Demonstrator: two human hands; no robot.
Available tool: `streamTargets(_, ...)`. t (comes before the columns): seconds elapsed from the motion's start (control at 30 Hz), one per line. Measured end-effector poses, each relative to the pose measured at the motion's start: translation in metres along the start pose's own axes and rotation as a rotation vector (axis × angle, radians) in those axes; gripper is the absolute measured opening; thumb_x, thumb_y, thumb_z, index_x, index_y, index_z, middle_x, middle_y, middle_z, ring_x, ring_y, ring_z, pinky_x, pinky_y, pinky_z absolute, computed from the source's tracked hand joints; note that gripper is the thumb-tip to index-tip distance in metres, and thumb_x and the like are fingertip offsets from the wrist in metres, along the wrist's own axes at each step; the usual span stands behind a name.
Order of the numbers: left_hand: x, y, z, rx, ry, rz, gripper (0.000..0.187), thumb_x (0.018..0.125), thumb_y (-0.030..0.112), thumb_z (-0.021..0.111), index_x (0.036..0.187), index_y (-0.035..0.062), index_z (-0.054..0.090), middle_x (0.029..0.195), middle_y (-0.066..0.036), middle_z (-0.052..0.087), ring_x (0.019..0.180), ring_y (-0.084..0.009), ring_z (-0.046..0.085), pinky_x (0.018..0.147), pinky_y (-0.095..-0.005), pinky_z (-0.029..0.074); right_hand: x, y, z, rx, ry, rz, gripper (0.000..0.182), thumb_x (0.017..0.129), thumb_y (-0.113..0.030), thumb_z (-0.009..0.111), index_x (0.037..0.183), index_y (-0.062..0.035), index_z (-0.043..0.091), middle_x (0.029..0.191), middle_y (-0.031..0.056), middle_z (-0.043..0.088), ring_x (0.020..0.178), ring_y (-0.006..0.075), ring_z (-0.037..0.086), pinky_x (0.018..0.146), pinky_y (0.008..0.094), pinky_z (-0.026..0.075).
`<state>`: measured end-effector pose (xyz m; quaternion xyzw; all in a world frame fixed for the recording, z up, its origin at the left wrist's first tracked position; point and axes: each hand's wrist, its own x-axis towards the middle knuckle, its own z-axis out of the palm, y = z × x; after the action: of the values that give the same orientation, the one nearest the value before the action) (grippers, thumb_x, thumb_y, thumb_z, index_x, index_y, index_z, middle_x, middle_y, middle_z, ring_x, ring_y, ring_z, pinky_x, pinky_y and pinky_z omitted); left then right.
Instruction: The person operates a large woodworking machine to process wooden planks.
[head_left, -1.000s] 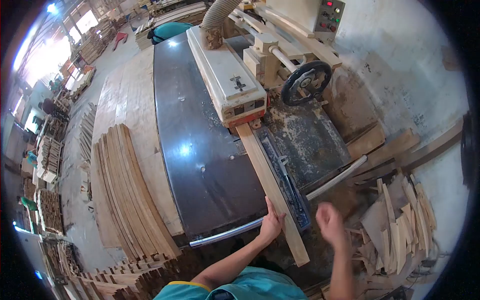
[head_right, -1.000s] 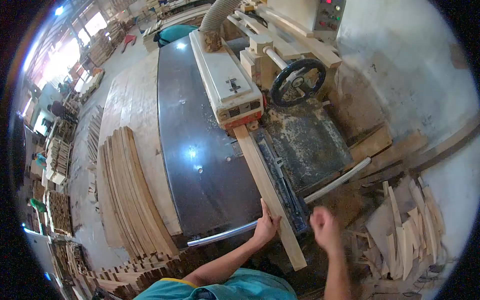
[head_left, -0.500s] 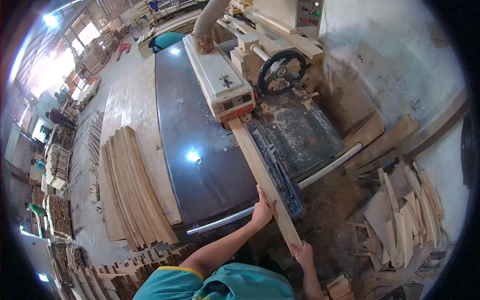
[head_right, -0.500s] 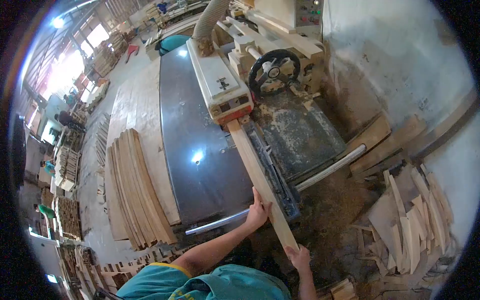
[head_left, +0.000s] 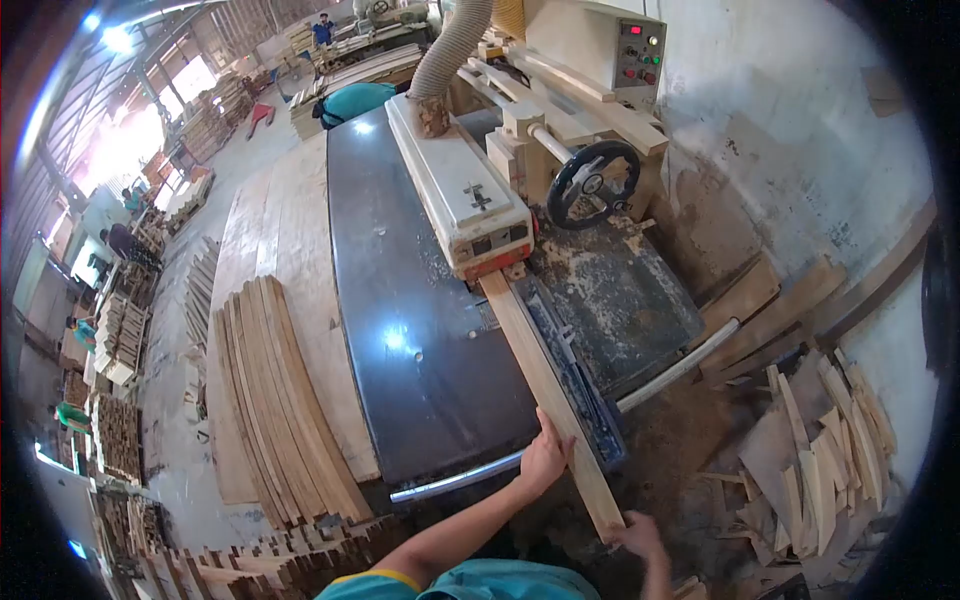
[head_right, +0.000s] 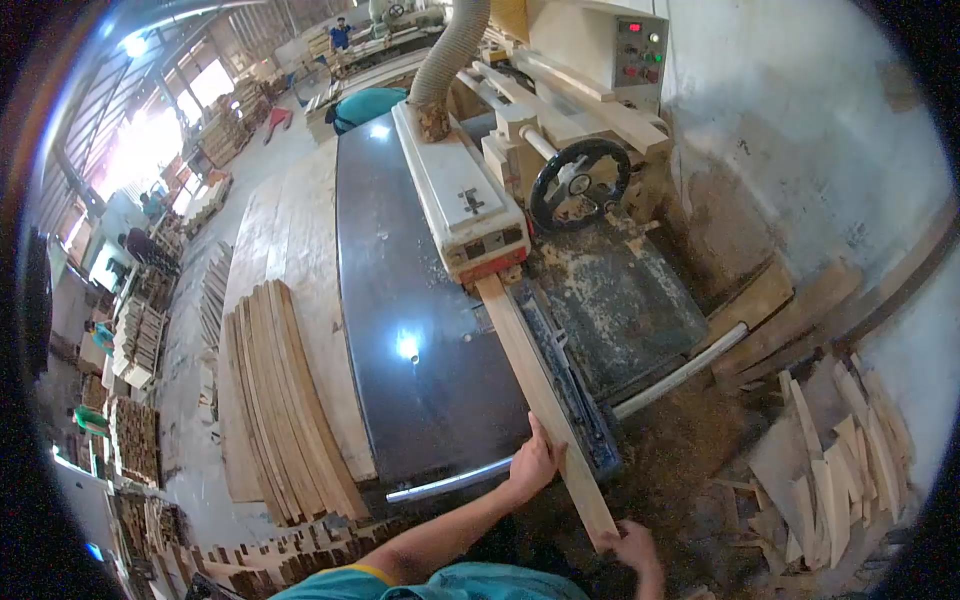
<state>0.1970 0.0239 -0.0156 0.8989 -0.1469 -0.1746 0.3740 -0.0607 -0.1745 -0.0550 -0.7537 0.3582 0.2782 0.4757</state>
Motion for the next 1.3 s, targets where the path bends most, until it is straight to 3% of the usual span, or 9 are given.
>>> streamTargets(0.23,0.013,-0.005,-0.008,0.071,-0.024,0.103,0.091,0.1,0.034,0.066,0.149,-0.0216,0.013,0.12,-0.033,0.061,0.11,-0.0416,0.061,0.1,-0.0523,0.04,0.01,-0.224,-0.166,0.052,0.711,-0.752,0.018,0.094,-0.019,0.073,0.104,-0.006,0.065,0.077,0.0028,0.058,0.07,0.0147,0.055,0.064,0.0325,0.046)
streamTargets(0.33,0.018,-0.012,-0.004,0.167,0.037,0.167,0.094,0.097,0.034,0.07,0.149,-0.021,0.014,0.122,-0.029,0.059,0.107,-0.0403,0.061,0.098,-0.0506,0.041,0.031,-0.349,-0.214,-0.105,0.897,-1.23,0.025,0.095,-0.018,0.072,0.113,-0.004,0.064,0.115,0.0116,0.066,0.101,0.0262,0.065,0.087,0.0417,0.051)
streamTargets(0.5,0.019,-0.016,0.004,0.003,0.127,0.254,0.1,0.091,0.031,0.076,0.15,-0.021,0.015,0.114,-0.027,0.058,0.098,-0.0376,0.058,0.093,-0.0471,0.043,0.064,-0.537,-0.254,-0.299,1.173,-1.727,0.034,0.096,-0.031,0.071,0.121,-0.0082,0.067,0.121,0.0122,0.068,0.112,0.0311,0.066,0.095,0.045,0.053)
streamTargets(0.77,0.03,-0.015,-0.005,-0.043,-0.012,0.134,0.102,0.094,0.03,0.075,0.154,-0.0173,0.008,0.122,-0.03,0.055,0.104,-0.0357,0.055,0.091,-0.0467,0.045,0.135,-0.629,-0.262,-0.526,0.905,-1.394,0.069,0.099,-0.069,0.045,0.099,-0.0092,0.08,0.073,0.0151,0.07,0.081,0.0296,0.073,0.078,0.0466,0.057)
streamTargets(0.83,0.029,-0.018,-0.001,-0.036,-0.013,0.135,0.103,0.094,0.031,0.076,0.154,-0.017,0.008,0.123,-0.03,0.054,0.104,-0.0353,0.055,0.09,-0.0464,0.046,0.196,-0.624,-0.285,-0.27,0.996,-1.618,0.06,0.101,-0.061,0.047,0.092,-0.0098,0.076,0.071,0.0101,0.066,0.079,0.0256,0.071,0.073,0.0435,0.057)
streamTargets(0.97,0.033,-0.001,-0.017,-0.023,-0.003,0.102,0.101,0.093,0.033,0.076,0.152,-0.0187,0.012,0.118,-0.03,0.055,0.097,-0.0358,0.055,0.089,-0.046,0.046,0.289,-0.56,-0.242,1.218,-0.071,-1.137,0.027,0.107,-0.036,0.042,0.102,-0.015,0.06,0.069,-0.0035,0.046,0.063,0.0213,0.058,0.064,0.042,0.054)
streamTargets(1.03,0.038,-0.001,-0.02,-0.037,-0.019,0.049,0.099,0.092,0.033,0.076,0.15,-0.0203,0.016,0.115,-0.029,0.056,0.093,-0.0371,0.056,0.089,-0.0465,0.045,0.275,-0.554,-0.185,1.618,-0.232,-1.024,0.028,0.107,-0.034,0.041,0.094,-0.0152,0.057,0.071,-0.001,0.049,0.068,0.0202,0.059,0.068,0.0402,0.054)
streamTargets(1.17,0.036,-0.004,-0.019,-0.047,0.005,0.115,0.098,0.092,0.032,0.076,0.149,-0.0213,0.017,0.113,-0.03,0.056,0.093,-0.0369,0.054,0.086,-0.0464,0.047,0.259,-0.548,-0.176,1.679,-0.062,-0.857,0.03,0.108,-0.035,0.041,0.096,-0.014,0.059,0.072,-0.0013,0.053,0.069,0.0163,0.059,0.069,0.0374,0.054)
streamTargets(1.3,0.037,-0.009,-0.013,-0.088,-0.058,0.037,0.098,0.091,0.032,0.077,0.147,-0.0232,0.018,0.115,-0.03,0.056,0.094,-0.0371,0.054,0.085,-0.0454,0.047,0.208,-0.574,-0.244,0.854,0.693,-1.172,0.043,0.108,-0.038,0.043,0.108,-0.0035,0.068,0.086,0.0068,0.071,0.075,0.0205,0.067,0.07,0.0398,0.054)
